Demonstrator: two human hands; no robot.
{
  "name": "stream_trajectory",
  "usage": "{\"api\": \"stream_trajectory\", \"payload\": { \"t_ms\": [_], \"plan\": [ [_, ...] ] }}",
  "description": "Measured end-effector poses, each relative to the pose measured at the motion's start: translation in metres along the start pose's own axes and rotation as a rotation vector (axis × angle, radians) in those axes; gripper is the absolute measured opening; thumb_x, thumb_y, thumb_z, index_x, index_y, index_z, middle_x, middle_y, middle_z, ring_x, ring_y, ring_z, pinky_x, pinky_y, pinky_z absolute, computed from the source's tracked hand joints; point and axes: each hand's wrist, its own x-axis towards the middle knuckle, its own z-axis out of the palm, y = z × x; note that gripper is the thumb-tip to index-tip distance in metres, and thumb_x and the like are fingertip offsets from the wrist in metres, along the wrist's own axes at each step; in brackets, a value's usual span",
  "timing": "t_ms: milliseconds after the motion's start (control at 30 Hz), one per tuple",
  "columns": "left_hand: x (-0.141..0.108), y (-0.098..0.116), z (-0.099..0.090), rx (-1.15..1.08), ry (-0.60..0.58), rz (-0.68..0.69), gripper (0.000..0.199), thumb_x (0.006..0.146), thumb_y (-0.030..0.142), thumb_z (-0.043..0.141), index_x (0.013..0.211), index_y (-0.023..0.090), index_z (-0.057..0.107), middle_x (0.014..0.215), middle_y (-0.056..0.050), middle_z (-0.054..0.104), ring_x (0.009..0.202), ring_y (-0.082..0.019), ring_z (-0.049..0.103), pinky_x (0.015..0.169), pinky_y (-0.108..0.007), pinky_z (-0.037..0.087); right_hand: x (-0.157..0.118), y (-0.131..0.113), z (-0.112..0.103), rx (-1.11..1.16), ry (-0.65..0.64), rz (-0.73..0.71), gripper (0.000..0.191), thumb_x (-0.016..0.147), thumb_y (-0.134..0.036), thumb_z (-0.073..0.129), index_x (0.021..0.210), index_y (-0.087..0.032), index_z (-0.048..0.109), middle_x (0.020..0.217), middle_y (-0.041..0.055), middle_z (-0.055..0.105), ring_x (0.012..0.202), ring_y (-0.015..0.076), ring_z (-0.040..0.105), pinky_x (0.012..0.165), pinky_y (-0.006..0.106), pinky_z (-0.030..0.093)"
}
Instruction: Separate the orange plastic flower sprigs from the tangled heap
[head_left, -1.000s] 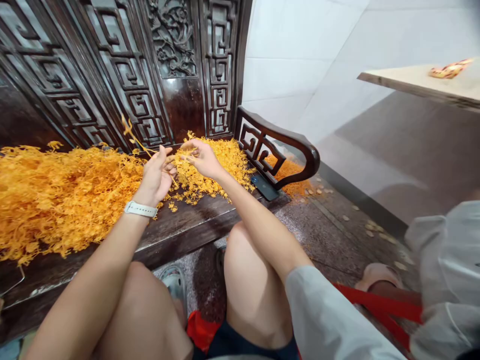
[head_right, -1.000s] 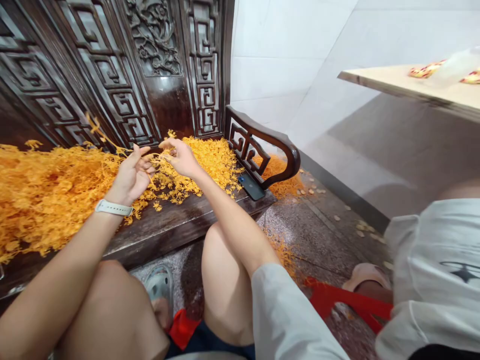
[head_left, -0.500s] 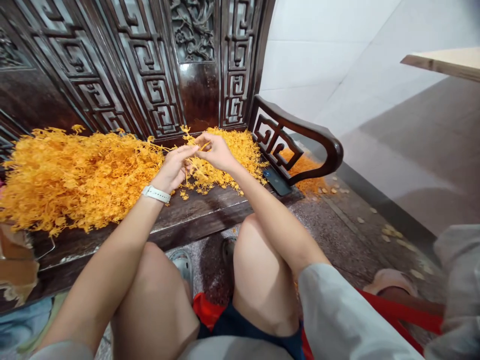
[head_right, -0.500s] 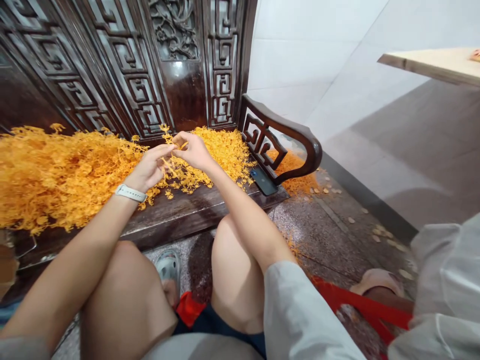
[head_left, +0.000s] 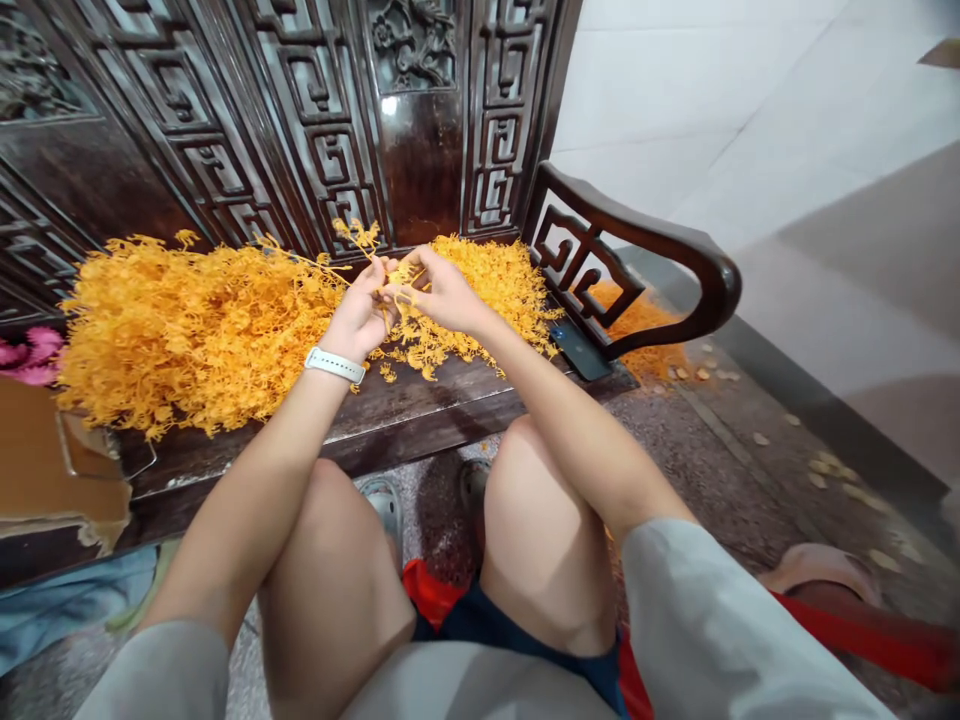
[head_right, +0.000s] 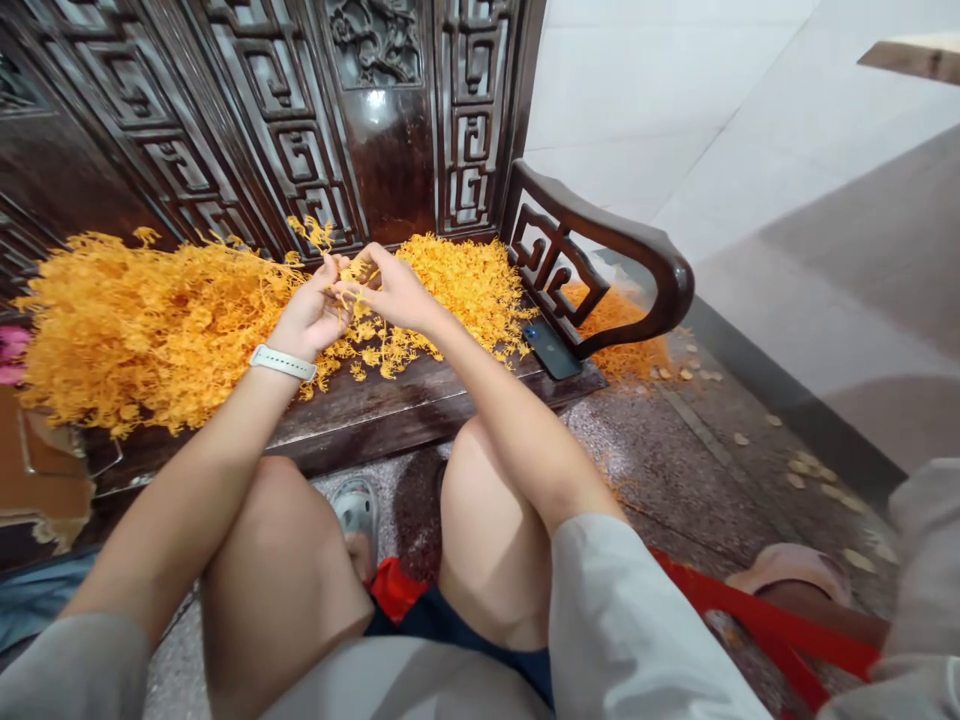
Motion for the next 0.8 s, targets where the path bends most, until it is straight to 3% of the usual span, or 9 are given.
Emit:
{"api": "stream_trajectory", "payload": {
  "t_ms": [167,333,500,633,800],
  "plan": [
    [0.001,0.006,-0.003,-0.027,0.016,0.049,0.016,0.099,0.024,0.074,0.086,0.019,0.067,0.085,0.001,0.071,0.048,0.000,0.047,0.048,-0.014,0.043,0.004,0.000,-0.001,-0.084,0.059,-0.045,0.017,0.096,-0.025,0.071,0.102,-0.019,0.057,0.084,-0.0010,0.056,0.079,0.0141,0.052,0.074,0.029,0.043],
    [-0.001,0.001,-0.002,-0.017,0.061,0.061,0.013,0.101,0.019,0.070,0.089,0.021,0.066,0.072,0.004,0.063,0.047,-0.001,0.046,0.047,-0.013,0.041,0.003,-0.003,0.004,-0.050,0.100,-0.056,0.018,0.102,-0.036,0.065,0.106,-0.020,0.056,0.083,-0.0018,0.054,0.075,0.0133,0.050,0.070,0.028,0.041],
    [-0.007,-0.008,0.005,0.144,0.043,0.115,0.017,0.094,0.015,0.077,0.084,0.019,0.064,0.077,0.003,0.065,0.049,-0.002,0.046,0.046,-0.014,0.039,0.005,0.000,0.005,-0.038,0.178,-0.065,0.023,0.105,-0.042,0.061,0.098,-0.020,0.058,0.079,-0.0019,0.053,0.073,0.0130,0.048,0.070,0.028,0.040],
    [-0.009,-0.008,0.008,0.205,0.003,0.162,0.020,0.093,0.007,0.070,0.078,0.017,0.062,0.073,0.001,0.063,0.053,-0.005,0.049,0.049,-0.015,0.039,0.009,0.001,0.004,0.136,0.145,-0.034,0.031,0.104,-0.044,0.061,0.086,-0.019,0.055,0.077,-0.0001,0.058,0.070,0.0114,0.050,0.066,0.027,0.041],
    [-0.018,0.000,0.019,0.105,-0.137,0.108,0.029,0.077,-0.011,0.057,0.074,0.018,0.052,0.065,0.005,0.050,0.049,-0.005,0.038,0.048,-0.016,0.034,0.008,-0.013,0.007,0.483,0.094,0.151,0.032,0.100,-0.048,0.067,0.091,-0.022,0.049,0.068,-0.0053,0.049,0.056,0.0081,0.036,0.052,0.023,0.030]
  ]
}}
